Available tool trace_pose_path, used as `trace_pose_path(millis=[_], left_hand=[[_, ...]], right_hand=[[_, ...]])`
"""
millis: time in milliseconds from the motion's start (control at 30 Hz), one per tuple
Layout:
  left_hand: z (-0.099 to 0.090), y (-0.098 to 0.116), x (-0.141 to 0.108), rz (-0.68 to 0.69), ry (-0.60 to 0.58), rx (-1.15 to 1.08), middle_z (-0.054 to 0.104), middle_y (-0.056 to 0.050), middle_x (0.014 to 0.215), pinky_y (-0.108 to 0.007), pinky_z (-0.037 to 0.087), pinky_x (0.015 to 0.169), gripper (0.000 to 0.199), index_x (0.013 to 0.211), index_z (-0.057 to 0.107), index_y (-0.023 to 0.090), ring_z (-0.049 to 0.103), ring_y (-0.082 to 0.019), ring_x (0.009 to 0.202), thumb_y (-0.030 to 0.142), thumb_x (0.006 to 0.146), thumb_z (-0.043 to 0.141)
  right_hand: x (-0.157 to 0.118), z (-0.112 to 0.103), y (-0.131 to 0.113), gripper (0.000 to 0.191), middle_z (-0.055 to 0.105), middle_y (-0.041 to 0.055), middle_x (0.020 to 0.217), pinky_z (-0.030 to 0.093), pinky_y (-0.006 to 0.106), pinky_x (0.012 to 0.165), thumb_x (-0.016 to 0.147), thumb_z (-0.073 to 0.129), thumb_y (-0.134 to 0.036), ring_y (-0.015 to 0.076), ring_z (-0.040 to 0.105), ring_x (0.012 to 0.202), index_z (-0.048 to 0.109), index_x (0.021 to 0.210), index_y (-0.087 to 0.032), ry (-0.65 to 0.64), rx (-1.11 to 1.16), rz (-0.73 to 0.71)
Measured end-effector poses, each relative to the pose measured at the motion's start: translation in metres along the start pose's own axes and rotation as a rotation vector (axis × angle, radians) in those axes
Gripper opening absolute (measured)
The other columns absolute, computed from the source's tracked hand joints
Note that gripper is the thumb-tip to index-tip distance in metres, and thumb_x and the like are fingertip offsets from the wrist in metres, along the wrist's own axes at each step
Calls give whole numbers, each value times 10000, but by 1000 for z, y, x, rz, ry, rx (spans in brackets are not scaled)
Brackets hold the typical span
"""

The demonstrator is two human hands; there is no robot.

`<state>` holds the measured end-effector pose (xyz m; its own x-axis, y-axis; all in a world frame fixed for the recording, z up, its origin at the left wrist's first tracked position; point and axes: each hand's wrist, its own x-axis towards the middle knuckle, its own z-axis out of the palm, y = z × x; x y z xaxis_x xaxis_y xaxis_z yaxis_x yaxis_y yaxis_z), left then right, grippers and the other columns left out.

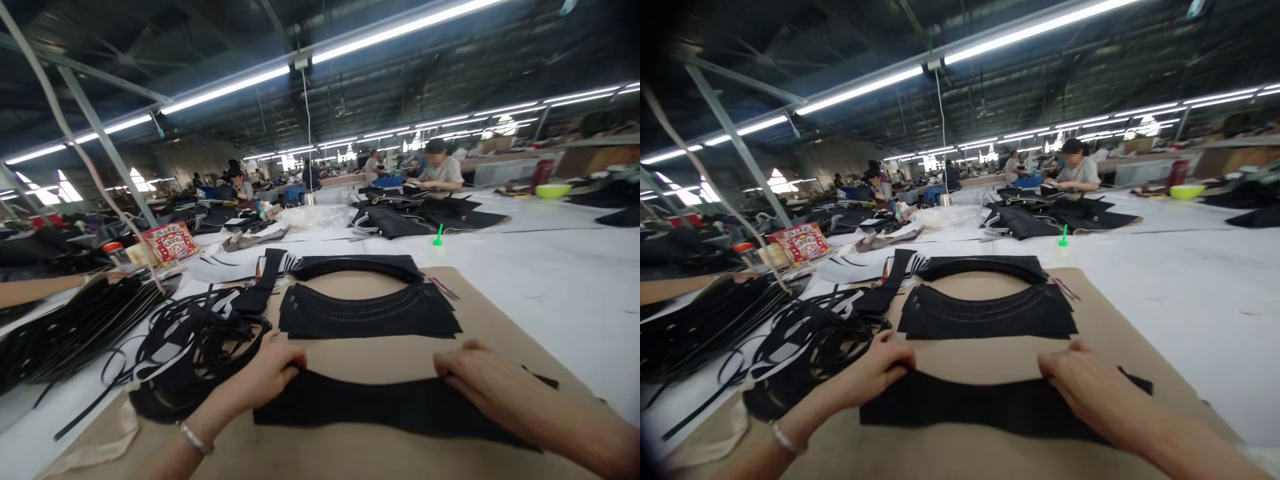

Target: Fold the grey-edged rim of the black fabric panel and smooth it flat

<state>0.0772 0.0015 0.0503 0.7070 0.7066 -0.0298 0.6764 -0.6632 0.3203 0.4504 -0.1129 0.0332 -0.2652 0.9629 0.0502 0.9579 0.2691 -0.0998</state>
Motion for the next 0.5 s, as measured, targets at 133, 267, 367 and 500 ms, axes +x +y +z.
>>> trace_pose_path(millis=[133, 267, 367, 500], left_hand=[[-23, -25, 75, -18, 111, 84, 707, 21, 941, -531, 142, 1130, 290, 914, 657, 257, 608, -187, 990, 96, 801, 444], [-21, -37, 120, -71, 267, 174, 674, -36, 1131, -625, 37, 1115, 416, 1043, 662, 250, 558, -235, 1130, 37, 798, 402], [1, -28, 119, -86, 392, 230, 571, -98, 1304, -594, 51, 1132, 443, 1211, 596, 224, 481, -246, 1237, 62, 870, 363], [40, -10, 100, 27, 360, 275, 505, -58, 1393, -531, 130, 1155, 467, 1328, 509, 295, 415, -235, 1308, 222, 868, 544]], right_hand=[[64, -23, 25, 267, 644, 7, 697, 345, 349, 792, 873, 371, -37, 177, 612, 662, 569, 794, -199, 109, -179, -44], [111, -16, 48, 271, 660, 60, 739, 322, 362, 803, 857, 389, -24, 190, 603, 706, 614, 801, -164, 181, -231, -14], [122, -2, 57, 281, 668, 107, 885, 312, 397, 866, 840, 405, -14, 231, 590, 872, 649, 889, -144, 245, -238, 6], [111, 16, 57, 350, 613, 133, 1142, 260, 464, 991, 855, 407, -21, 267, 506, 1110, 640, 1081, -152, 324, -198, -2]])
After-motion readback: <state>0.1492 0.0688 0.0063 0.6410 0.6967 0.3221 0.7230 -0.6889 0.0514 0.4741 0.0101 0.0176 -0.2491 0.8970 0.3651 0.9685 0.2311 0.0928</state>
